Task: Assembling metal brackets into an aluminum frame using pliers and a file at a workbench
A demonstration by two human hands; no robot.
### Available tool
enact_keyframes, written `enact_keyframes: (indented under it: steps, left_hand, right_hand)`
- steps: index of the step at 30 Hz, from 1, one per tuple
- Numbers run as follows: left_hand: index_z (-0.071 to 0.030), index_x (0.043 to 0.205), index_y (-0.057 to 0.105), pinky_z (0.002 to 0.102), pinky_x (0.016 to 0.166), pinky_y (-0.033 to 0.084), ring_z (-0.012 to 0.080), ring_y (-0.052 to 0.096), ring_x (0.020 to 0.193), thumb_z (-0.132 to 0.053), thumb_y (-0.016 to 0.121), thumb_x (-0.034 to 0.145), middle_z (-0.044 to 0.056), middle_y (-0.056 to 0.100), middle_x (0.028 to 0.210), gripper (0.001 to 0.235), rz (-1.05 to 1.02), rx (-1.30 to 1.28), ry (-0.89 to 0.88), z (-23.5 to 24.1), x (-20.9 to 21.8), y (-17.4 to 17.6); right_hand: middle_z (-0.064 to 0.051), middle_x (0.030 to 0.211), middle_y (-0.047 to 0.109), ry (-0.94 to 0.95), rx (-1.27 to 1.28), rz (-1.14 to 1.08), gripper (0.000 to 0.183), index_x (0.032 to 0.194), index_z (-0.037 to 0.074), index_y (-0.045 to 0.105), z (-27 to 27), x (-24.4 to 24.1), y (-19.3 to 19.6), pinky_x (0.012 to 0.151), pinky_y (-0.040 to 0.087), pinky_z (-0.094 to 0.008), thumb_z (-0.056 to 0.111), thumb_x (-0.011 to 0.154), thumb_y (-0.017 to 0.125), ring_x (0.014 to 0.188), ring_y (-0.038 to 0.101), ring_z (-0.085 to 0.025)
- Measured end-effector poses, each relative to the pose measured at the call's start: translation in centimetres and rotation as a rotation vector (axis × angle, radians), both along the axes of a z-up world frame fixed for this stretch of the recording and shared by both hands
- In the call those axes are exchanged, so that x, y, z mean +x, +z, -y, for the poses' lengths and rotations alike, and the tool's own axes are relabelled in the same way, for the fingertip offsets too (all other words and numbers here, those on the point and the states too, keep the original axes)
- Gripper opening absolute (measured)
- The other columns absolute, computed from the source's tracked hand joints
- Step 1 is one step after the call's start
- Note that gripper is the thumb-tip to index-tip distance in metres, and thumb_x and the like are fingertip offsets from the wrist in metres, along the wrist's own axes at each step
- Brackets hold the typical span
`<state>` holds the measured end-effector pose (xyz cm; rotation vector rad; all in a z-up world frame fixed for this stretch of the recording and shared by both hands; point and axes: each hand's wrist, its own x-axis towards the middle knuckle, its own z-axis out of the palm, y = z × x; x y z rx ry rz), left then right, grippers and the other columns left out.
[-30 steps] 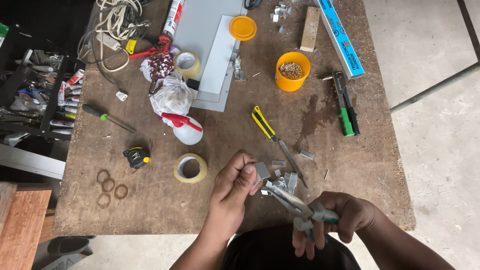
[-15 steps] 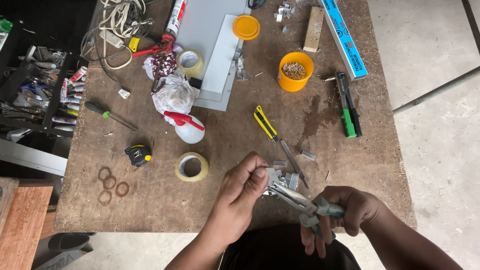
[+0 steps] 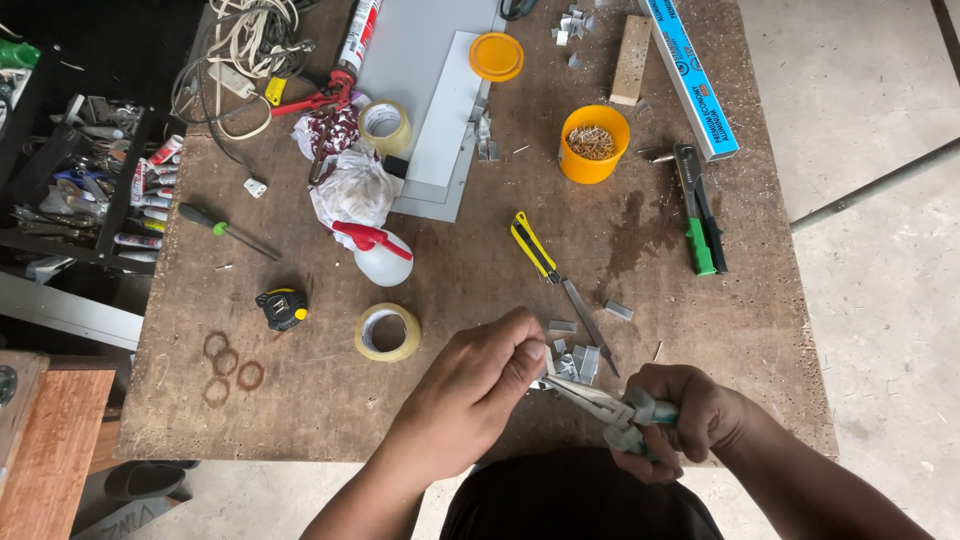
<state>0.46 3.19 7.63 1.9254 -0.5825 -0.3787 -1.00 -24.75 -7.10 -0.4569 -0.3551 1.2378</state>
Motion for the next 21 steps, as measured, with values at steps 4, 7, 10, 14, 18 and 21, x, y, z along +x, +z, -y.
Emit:
enact_keyframes:
  steps: [4, 7, 10, 14, 18, 21]
  left_hand:
    - [-0.01, 0.09, 0.045, 0.035, 0.062, 0.038, 0.017, 0.046, 0.067, -0.038, 0.035, 0.109, 0.003, 0.046, 0.073, 0.035, 0.086, -0.107, 0.108, 0.9, -0.6, -1.0]
    - [-0.009, 0.093, 0.046, 0.035, 0.059, 0.04, 0.0173, 0.049, 0.067, -0.036, 0.033, 0.109, 0.005, 0.049, 0.077, 0.035, 0.195, -0.175, 0.191, 1.5, -1.2, -2.1]
    - [-0.008, 0.09, 0.046, 0.03, 0.053, 0.034, 0.0137, 0.044, 0.061, -0.039, 0.047, 0.103, 0.002, 0.043, 0.071, 0.034, -0.084, -0.475, 0.288, 1.5, -0.5, -4.6]
    - [-0.004, 0.087, 0.047, 0.024, 0.053, 0.023, 0.0112, 0.033, 0.063, -0.004, 0.054, 0.101, 0.001, 0.03, 0.073, 0.016, -0.58, -1.133, 0.465, 1.8, -0.1, -5.5]
    - [0.004, 0.099, 0.054, 0.024, 0.055, 0.025, 0.0128, 0.034, 0.065, -0.004, 0.054, 0.102, 0.004, 0.034, 0.075, 0.008, -0.593, -1.128, 0.494, 2.0, -0.4, -6.2]
    - [0.006, 0.109, 0.055, 0.025, 0.056, 0.025, 0.0135, 0.034, 0.066, -0.006, 0.056, 0.1, 0.001, 0.028, 0.074, 0.015, -0.605, -1.128, 0.509, 2.2, -0.4, -6.2]
  right_hand:
    - [-0.036, 0.078, 0.056, 0.055, 0.142, -0.296, 0.019, 0.066, -0.014, 0.058, -1.3, -1.7, -1.1, 0.043, 0.04, -0.037, -0.006, 0.05, 0.065, 0.05, 0.047, -0.035]
    - [-0.031, 0.078, 0.058, 0.035, 0.238, -0.267, 0.019, 0.07, -0.011, 0.061, -2.2, -2.6, -0.1, 0.044, 0.043, -0.037, -0.001, 0.062, 0.074, 0.053, 0.053, -0.032]
    - [-0.021, 0.075, 0.064, -0.285, -0.074, 0.382, 0.018, 0.069, -0.001, 0.063, -2.2, -2.0, 5.0, 0.049, 0.044, -0.038, 0.009, 0.069, 0.078, 0.057, 0.06, -0.028]
    - [-0.016, 0.08, 0.07, -0.59, -0.364, 0.879, 0.008, 0.071, 0.007, 0.065, -1.5, -1.4, 7.7, 0.056, 0.049, -0.037, 0.01, 0.068, 0.072, 0.065, 0.066, -0.026]
    - [-0.023, 0.085, 0.07, -0.448, -0.139, 0.678, 0.013, 0.076, -0.001, 0.069, -2.1, -1.8, 7.5, 0.061, 0.055, -0.046, 0.006, 0.065, 0.067, 0.062, 0.067, -0.029]
    - [-0.038, 0.108, 0.068, -0.354, -0.022, 0.45, 0.018, 0.086, -0.008, 0.065, -1.9, -1.8, 6.3, 0.067, 0.061, -0.052, 0.005, 0.076, 0.073, 0.08, 0.073, -0.046]
